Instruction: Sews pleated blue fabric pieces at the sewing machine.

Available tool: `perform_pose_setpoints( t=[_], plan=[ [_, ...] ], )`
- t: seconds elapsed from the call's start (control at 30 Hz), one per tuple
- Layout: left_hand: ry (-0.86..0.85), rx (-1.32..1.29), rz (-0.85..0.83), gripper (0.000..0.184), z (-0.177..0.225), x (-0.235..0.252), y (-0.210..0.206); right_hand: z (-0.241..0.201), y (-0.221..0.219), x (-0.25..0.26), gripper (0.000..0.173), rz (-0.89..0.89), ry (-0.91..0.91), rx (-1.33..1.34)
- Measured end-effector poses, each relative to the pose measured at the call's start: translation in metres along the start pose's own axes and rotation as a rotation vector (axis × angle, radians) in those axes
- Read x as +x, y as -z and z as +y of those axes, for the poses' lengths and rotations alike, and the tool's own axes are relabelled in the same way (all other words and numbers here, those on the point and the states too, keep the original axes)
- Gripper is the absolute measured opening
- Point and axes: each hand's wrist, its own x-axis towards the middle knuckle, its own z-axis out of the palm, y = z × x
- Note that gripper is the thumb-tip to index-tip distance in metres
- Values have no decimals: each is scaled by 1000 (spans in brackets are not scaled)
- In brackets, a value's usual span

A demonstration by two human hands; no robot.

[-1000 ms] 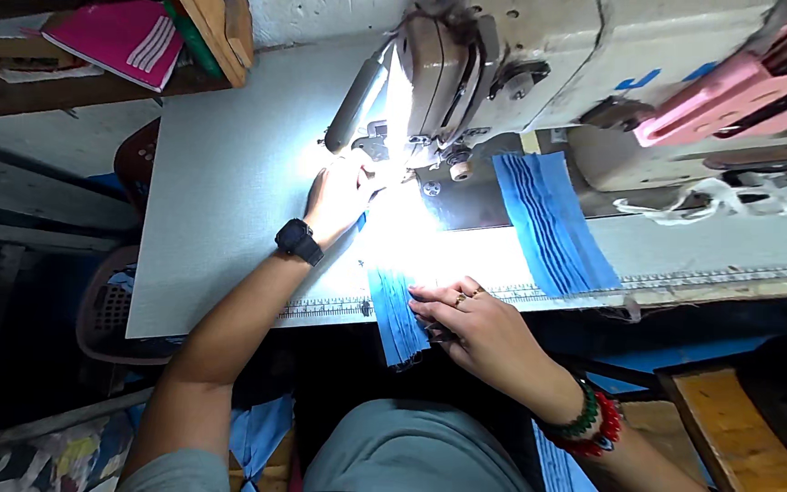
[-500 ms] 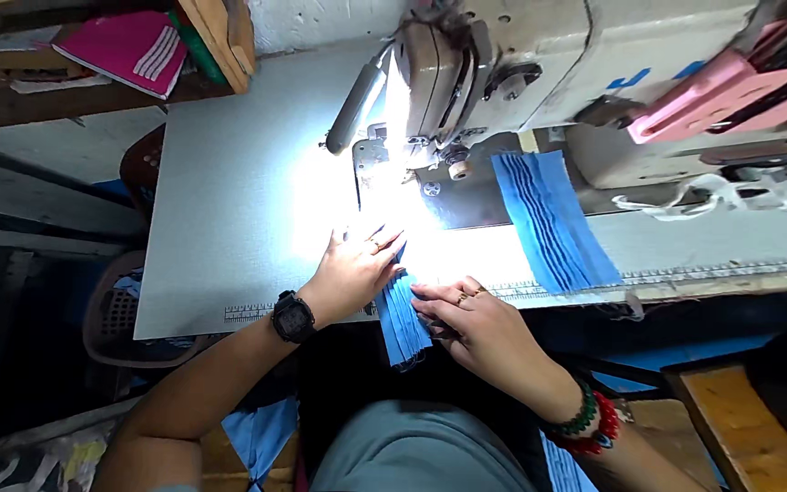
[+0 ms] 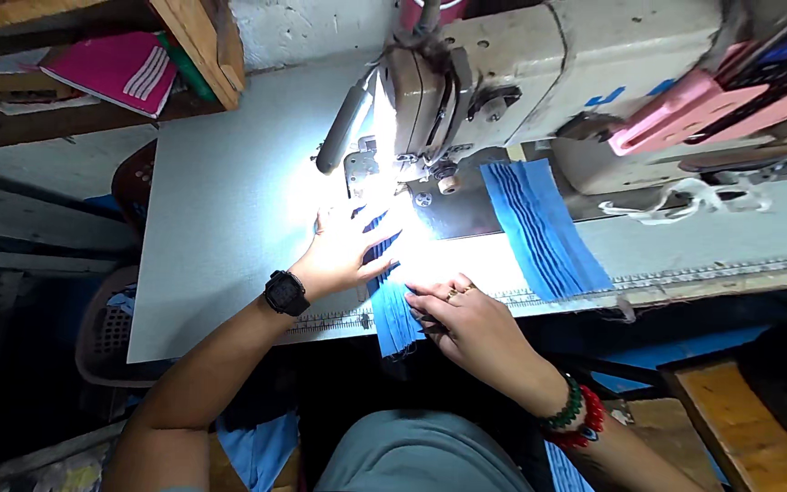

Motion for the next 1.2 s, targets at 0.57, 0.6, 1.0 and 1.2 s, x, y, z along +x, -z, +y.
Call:
perform_pose_setpoints(
  t=[0.57,0.6,1.0,1.2],
  plan=[
    [-10,-61,64,53,-18,11,-4,1,-2,13,30,-9,-22,-49],
    [-7,-63,56,54,-19,12,-4,2,-2,14,30,-11,-24,-52],
    [-251,-184,92,31,49,-67,-12,14,3,-28,41,49,32,125],
    [-232,-134,119,29,54,-70,-16,9,0,-33,31,111,57,112]
  ],
)
